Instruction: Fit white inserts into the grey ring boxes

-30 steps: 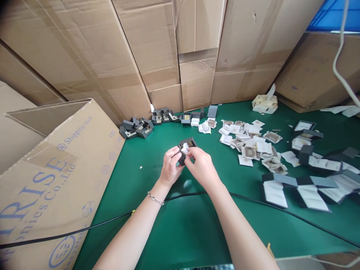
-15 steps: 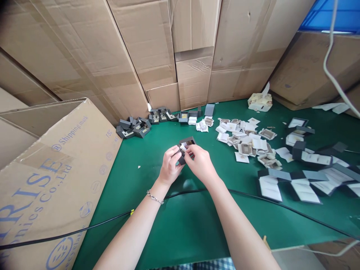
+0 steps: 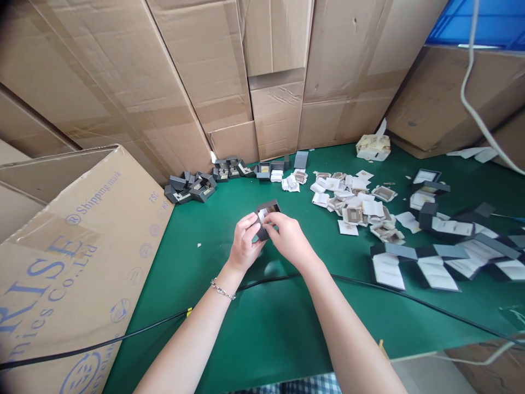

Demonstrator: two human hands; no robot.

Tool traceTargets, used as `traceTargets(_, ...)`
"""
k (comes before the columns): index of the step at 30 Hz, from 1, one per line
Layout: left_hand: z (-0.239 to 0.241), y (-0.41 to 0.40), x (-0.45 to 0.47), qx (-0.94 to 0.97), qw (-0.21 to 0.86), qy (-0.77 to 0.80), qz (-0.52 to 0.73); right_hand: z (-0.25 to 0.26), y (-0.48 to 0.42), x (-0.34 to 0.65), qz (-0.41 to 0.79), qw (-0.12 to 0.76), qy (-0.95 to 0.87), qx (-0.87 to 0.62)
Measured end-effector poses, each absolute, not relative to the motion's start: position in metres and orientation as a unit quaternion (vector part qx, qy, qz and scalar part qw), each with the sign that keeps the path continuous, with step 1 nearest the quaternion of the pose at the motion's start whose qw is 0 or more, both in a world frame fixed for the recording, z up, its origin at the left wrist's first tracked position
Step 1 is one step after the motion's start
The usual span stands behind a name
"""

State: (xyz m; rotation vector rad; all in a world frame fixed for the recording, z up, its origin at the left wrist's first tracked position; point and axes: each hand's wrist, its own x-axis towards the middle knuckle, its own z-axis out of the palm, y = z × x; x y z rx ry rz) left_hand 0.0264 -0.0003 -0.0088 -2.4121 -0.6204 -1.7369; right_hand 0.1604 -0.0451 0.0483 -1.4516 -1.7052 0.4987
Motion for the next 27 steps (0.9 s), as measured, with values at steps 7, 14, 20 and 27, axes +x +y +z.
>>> traceTargets(7,-0.009,-0.002,0.028,-0.800,0.037,-0.198,-0.566,0.044,-0.042,0.162,0.199,0.415,-0.687,-0.562)
traceTargets(14,-0.015,-0.001,0.028,-0.700,-0.127,-0.342,-0.614,0.047,-0.046,0.159,0.117,0.452,-0.681,-0.564)
traceTargets(20,-0.011,-0.006,0.030,-0.614,-0.291,-0.433,-0.592,0.036,-0.037,0.158,0.129,0.545,-0.528,-0.638)
traceTargets(27,-0.014,-0.012,0.034,-0.696,-0.232,-0.364,-0.574,0.023,-0.028,0.159,0.277,0.504,-0.476,-0.665)
